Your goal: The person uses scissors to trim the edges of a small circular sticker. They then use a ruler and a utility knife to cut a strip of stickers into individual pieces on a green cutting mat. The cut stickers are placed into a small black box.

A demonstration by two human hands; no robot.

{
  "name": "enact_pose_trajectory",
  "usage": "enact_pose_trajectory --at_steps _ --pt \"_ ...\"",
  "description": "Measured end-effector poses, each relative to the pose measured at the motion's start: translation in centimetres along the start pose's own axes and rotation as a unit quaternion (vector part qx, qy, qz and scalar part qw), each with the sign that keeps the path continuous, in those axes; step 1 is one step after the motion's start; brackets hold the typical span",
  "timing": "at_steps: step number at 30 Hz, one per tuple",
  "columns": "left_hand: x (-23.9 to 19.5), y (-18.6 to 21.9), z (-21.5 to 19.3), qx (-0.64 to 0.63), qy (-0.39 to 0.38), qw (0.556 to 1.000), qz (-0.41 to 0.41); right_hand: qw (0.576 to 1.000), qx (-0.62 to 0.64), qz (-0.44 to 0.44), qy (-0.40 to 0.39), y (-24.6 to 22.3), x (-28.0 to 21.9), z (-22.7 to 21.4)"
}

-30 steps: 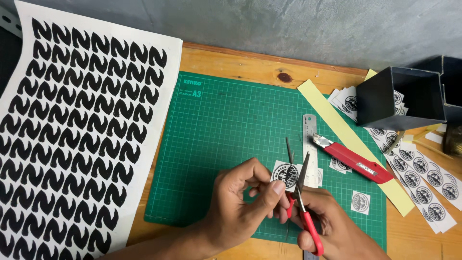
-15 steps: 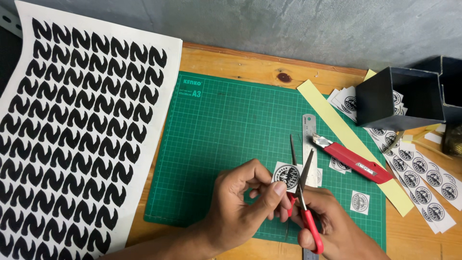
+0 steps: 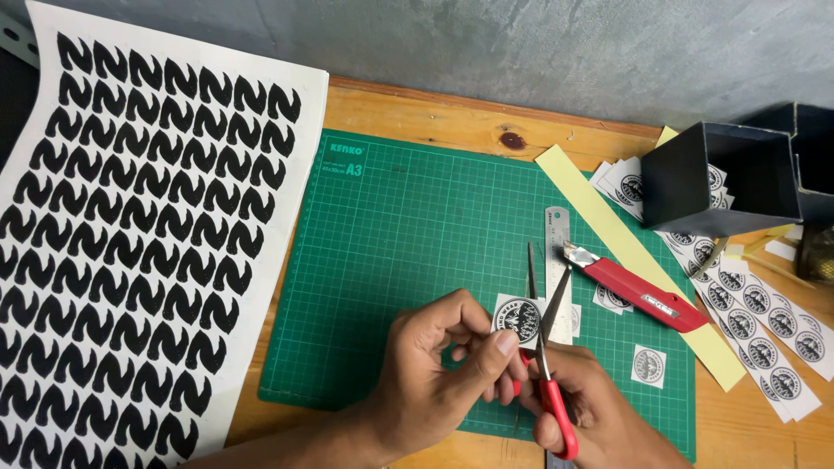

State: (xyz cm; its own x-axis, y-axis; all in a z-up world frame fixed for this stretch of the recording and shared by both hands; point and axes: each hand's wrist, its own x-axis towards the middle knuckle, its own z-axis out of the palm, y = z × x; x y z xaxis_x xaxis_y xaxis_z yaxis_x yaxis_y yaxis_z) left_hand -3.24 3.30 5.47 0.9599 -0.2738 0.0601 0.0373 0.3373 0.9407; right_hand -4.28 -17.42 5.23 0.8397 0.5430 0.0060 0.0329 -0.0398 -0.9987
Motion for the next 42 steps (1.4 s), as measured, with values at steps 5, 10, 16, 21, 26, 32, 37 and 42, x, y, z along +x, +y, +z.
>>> enact_pose_trajectory --at_steps 5,10,16,21,26,32,37,42 --pt "0.0 -0.1 0.0 -0.003 -0.001 1.000 0.000 1.000 -0.002 -0.005 0.003 0.0 -0.1 0.1" --pt "-0.2 0.0 0.1 0.005 0.002 1.000 0.000 1.000 0.023 -0.014 0.007 -0.1 0.0 0.3" --pt "-0.2 0.0 0.1 0.012 0.000 1.000 0.002 1.000 0.016 -0.003 0.014 0.2 -0.2 0.3" --pt "-0.2 0.0 0.1 0.008 0.004 1.000 0.002 1.000 0.001 -0.006 0.008 0.2 -0.2 0.1" --pt "-0.1 0.1 0.1 0.003 0.002 1.000 0.008 0.999 -0.033 -0.004 0.011 0.1 -0.2 0.1" --pt "0.1 0.4 -0.1 0.004 -0.003 1.000 0.012 0.998 -0.064 -0.007 0.026 0.4 -0.3 0.0" --pt "0.2 0.6 -0.1 0.003 -0.006 1.000 0.016 0.997 -0.068 -0.027 0.011 0.5 -0.2 -0.2" --pt "0.4 0.8 -0.2 0.014 -0.010 1.000 0.019 0.998 -0.062 -0.017 0.014 0.5 -0.4 -0.2"
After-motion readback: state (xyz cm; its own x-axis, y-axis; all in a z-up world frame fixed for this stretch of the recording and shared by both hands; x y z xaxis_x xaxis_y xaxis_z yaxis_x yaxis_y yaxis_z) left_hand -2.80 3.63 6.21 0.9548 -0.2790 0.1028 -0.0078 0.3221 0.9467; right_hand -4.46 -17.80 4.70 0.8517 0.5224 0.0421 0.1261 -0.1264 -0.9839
